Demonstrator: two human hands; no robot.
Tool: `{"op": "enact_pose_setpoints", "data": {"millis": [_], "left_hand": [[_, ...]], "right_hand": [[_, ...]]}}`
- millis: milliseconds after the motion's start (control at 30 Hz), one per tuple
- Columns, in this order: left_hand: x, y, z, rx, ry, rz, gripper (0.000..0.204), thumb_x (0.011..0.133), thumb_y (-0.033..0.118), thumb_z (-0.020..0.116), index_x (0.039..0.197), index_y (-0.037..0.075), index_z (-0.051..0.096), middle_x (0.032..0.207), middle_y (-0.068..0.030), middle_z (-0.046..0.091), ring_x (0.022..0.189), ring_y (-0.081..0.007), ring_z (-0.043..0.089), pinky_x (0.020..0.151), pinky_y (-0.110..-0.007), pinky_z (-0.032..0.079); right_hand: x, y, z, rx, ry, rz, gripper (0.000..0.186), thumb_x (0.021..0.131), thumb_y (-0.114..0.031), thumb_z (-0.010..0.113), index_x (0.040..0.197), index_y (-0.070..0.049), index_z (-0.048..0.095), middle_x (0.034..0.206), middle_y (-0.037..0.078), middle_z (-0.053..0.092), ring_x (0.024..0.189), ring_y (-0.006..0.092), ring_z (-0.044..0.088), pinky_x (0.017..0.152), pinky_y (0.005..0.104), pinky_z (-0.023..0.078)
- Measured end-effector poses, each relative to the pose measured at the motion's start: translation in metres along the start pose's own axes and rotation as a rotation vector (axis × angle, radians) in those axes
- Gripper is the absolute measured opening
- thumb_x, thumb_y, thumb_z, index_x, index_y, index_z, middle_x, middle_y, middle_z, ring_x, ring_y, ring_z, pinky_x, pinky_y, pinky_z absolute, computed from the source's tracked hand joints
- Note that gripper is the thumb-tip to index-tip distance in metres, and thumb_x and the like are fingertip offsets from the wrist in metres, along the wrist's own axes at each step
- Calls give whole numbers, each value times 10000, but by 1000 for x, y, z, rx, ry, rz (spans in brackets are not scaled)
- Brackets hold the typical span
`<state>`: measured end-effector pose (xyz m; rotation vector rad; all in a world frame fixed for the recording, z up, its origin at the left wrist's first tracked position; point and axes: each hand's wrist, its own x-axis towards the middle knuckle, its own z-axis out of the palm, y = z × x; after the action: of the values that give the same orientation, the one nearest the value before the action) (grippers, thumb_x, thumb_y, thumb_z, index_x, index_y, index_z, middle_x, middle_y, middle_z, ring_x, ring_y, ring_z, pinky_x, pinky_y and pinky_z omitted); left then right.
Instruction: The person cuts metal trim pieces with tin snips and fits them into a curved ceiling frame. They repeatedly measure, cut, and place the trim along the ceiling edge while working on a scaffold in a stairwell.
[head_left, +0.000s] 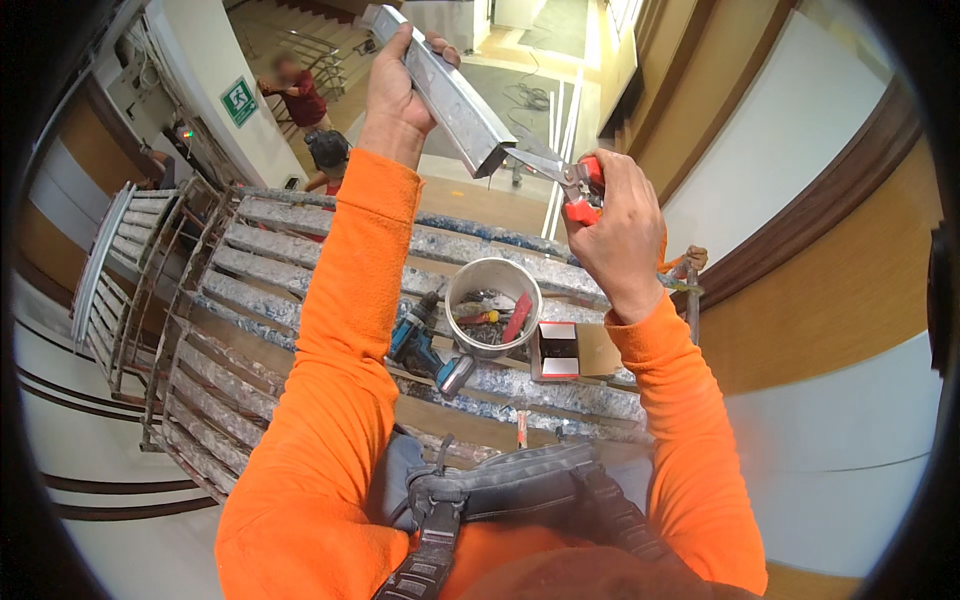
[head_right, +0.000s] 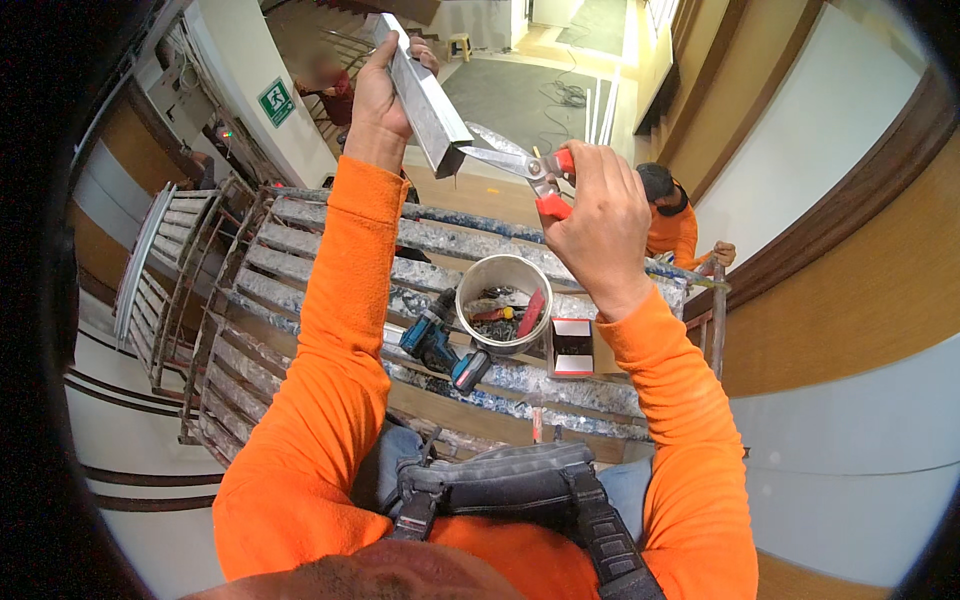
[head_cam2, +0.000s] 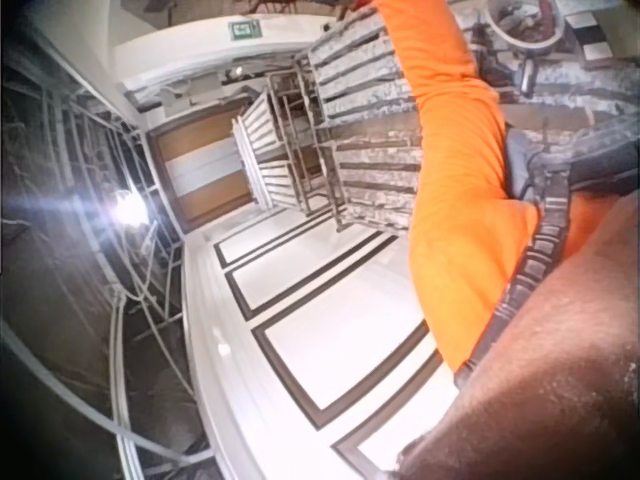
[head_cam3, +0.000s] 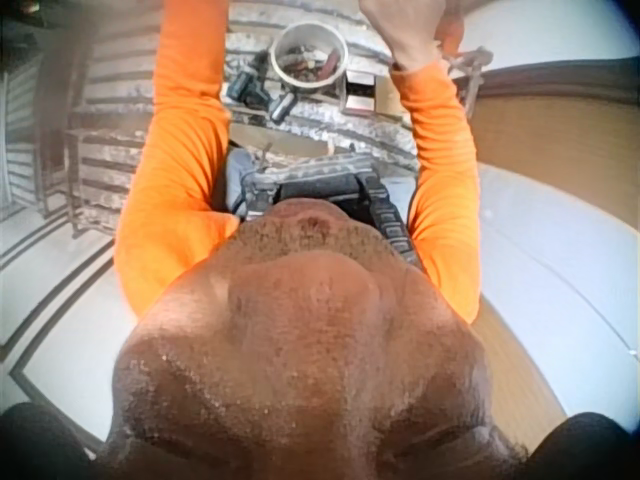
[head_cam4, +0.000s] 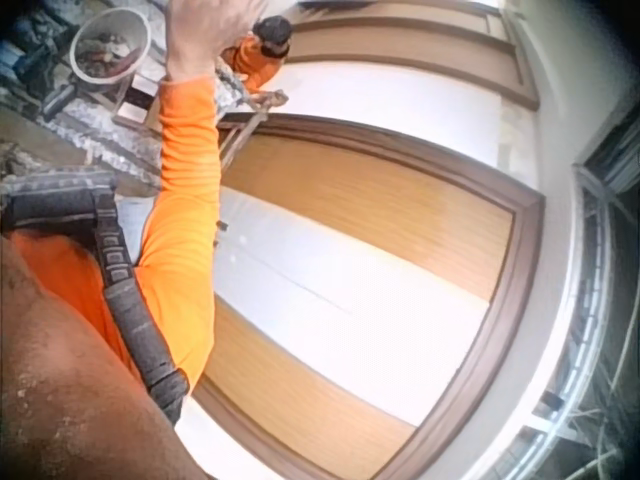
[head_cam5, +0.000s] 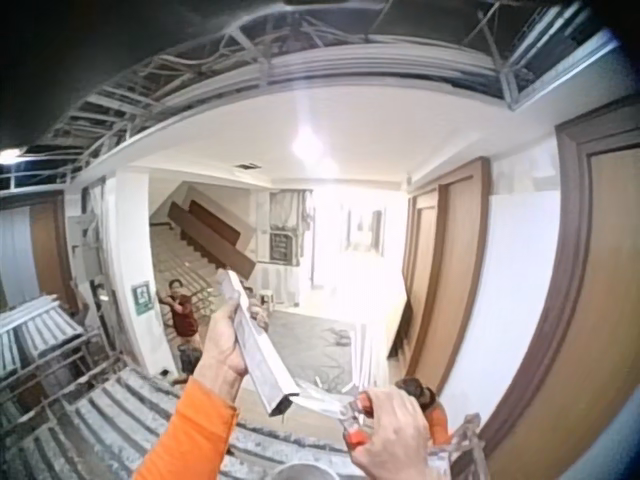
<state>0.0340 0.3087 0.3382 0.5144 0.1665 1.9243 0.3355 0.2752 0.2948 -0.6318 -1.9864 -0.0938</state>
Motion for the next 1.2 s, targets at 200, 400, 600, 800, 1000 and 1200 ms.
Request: {"op": "enact_pose_setpoints", "data": {"millis": [200,400,600,800,1000,1200], "left_hand": [[-1,-16,5,156,191,39,255,1064,232,520,1088,-16,463,888,-153,612,759,-279,631,699,-453,580],[-3,-26,10,201,364,66,281,1032,198,425,1148,-54,465,906,-208,612,769,-350,639,734,-537,575],[-1,-23,5,210,433,191,324,1052,177,380,1257,-73,397,1064,-296,586,888,-434,628,832,-604,558],[0,-27,9,198,516,271,358,1064,185,366,1315,-69,347,1094,-318,581,952,-463,628,858,-640,541],[-2,-34,7,185,495,192,446,1036,140,443,1425,-44,325,1234,-233,506,955,-367,625,813,-566,583],[-5,-32,11,364,510,230,396,1000,138,547,1333,-39,428,1108,-155,557,918,-285,642,755,-467,584]], "right_hand": [[-3,-1,0,33,-38,89,310,794,-79,742,1078,-61,616,912,119,674,824,341,676,733,431,540],[-4,0,5,51,-84,202,265,811,-156,741,1033,-67,627,905,139,702,822,369,701,708,459,546],[-3,3,7,222,-301,396,283,878,-275,712,1029,-49,631,843,203,701,815,428,701,722,487,544],[-5,2,13,288,-271,419,282,892,-279,701,1025,-41,631,834,222,696,810,439,699,717,494,537],[-5,5,14,305,-279,466,268,898,-263,684,1020,-29,636,866,238,698,838,441,695,734,507,530],[-8,19,14,564,-470,506,254,943,-260,679,881,-23,611,700,83,607,559,220,591,546,337,455]]}}
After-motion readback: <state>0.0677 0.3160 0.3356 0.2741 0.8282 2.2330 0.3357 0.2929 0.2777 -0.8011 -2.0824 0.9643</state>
